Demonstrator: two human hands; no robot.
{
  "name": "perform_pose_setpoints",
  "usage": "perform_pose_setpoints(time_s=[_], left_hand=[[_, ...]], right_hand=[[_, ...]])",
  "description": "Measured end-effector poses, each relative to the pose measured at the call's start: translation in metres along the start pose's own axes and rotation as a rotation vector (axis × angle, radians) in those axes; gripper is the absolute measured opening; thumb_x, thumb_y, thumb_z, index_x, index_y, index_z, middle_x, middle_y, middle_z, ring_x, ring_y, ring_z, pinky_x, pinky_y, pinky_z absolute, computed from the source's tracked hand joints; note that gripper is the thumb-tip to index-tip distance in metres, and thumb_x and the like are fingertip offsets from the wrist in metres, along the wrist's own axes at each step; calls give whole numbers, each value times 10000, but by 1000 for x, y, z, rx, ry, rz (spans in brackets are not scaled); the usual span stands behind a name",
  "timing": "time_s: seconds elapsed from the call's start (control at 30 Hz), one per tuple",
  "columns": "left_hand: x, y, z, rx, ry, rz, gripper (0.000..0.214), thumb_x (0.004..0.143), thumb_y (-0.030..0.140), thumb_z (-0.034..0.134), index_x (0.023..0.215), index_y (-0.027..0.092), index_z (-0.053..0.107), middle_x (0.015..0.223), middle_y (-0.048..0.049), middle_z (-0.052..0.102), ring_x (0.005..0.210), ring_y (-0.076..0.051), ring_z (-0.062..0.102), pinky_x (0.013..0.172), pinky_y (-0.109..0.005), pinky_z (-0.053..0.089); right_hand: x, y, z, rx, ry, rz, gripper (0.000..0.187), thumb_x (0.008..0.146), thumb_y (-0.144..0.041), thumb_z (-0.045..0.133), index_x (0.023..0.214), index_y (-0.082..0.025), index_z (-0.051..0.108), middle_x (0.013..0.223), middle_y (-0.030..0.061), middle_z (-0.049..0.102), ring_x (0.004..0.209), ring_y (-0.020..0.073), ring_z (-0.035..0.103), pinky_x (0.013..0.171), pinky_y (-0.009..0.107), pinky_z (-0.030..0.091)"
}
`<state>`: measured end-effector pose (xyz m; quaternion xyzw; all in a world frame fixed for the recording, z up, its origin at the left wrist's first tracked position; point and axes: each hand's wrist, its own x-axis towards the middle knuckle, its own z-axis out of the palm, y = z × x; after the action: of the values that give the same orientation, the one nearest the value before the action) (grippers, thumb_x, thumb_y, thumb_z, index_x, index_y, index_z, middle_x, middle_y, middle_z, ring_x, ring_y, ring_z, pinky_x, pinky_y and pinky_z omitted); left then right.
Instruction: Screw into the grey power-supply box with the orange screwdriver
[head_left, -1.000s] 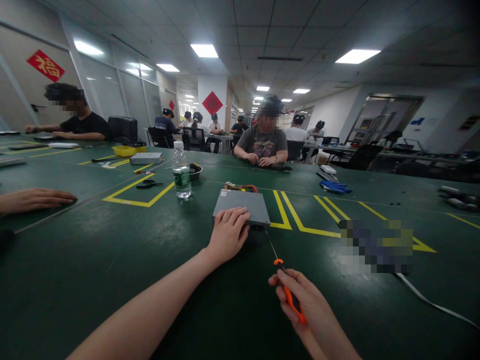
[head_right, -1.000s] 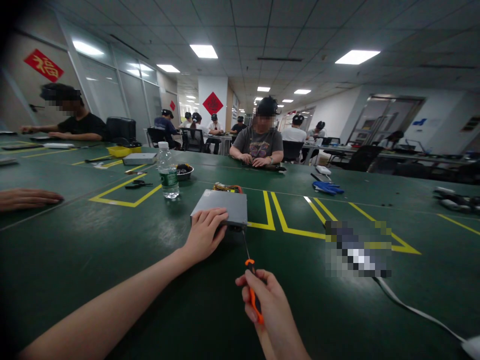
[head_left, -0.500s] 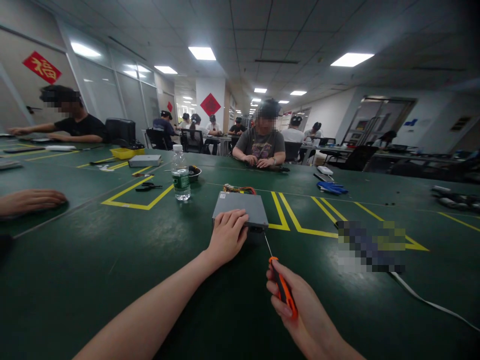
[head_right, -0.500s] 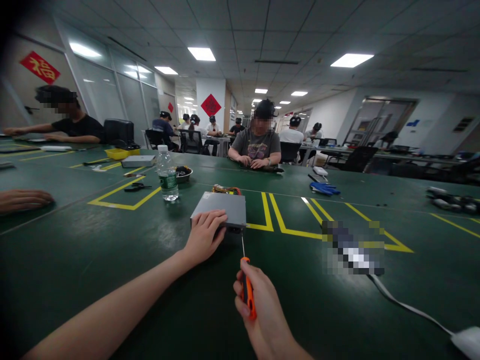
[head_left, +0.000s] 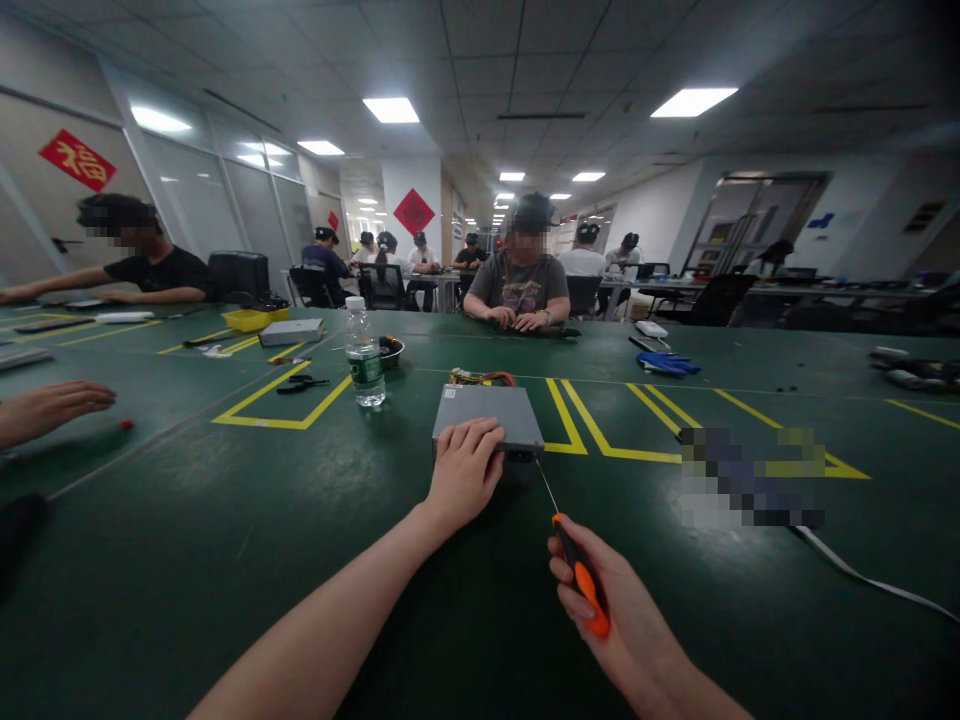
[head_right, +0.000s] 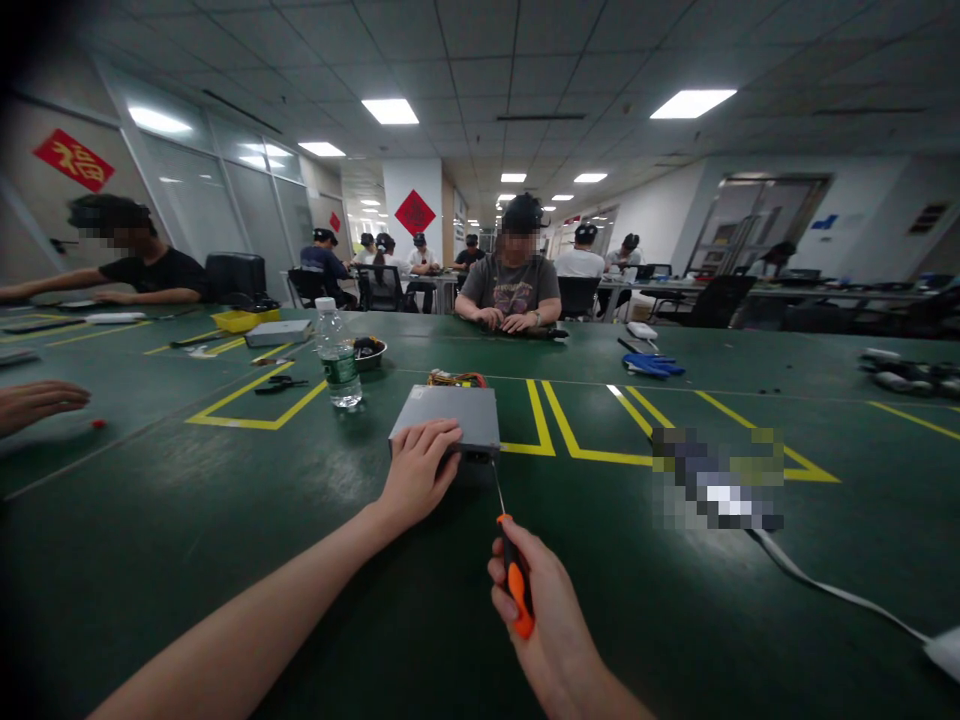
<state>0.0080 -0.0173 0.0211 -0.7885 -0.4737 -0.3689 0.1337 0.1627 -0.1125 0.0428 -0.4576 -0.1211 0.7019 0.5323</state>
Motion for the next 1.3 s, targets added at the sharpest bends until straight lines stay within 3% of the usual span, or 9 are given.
perform_pose_setpoints(time_s=[0.27, 0.43, 0.63, 0.83, 1.03, 1.3], left_hand=[[0, -2, -2, 7, 13, 17, 241, 881, 268, 459, 1109, 258, 535, 1233, -15, 562, 1178, -203, 437, 997, -422, 257], [1, -1, -6, 60, 43, -14, 238, 855, 305, 500, 1080, 277, 572, 1228, -51, 545, 1201, -243, 417, 999, -461, 238], [1, -2, -4, 51, 36, -10, 233, 861, 303, 491, 1076, 280, 578, 1184, -50, 564, 1135, -231, 460, 957, -436, 281], [1, -3, -4, 33, 29, -15, 235, 862, 307, 491, 1082, 278, 569, 1192, -53, 557, 1136, -232, 452, 933, -430, 289], [1, -3, -3, 44, 38, -15, 237, 852, 302, 506, 1079, 279, 572, 1191, -50, 558, 1129, -235, 457, 931, -434, 293], [0, -3, -2, 38, 47, -17, 241, 848, 298, 511, 1079, 281, 576, 1199, -48, 556, 1130, -236, 457, 928, -433, 291]], right_hand=[[0, 2, -1, 10, -31, 12, 218, 917, -246, 475, 778, -120, 586, 624, 9, 527, 407, 39, 417, 318, 110, 337], [0, 4, -3, -26, 1, -60, 163, 858, -205, 559, 714, -130, 572, 608, -5, 508, 398, 35, 407, 305, 111, 291], [5, 6, -7, 36, -87, 11, 223, 889, -270, 506, 783, -103, 610, 615, 12, 529, 396, 35, 430, 341, 116, 326], [6, 12, -11, -25, -151, -35, 236, 795, -353, 610, 756, -121, 602, 582, -6, 530, 386, 38, 399, 335, 132, 268], [4, 26, -2, -207, -194, -12, 299, 768, -417, 628, 743, -122, 588, 558, -15, 537, 371, 41, 387, 342, 149, 240], [16, 28, 5, -228, -150, -57, 312, 778, -445, 606, 768, -135, 575, 571, -24, 531, 391, 46, 406, 360, 153, 242]])
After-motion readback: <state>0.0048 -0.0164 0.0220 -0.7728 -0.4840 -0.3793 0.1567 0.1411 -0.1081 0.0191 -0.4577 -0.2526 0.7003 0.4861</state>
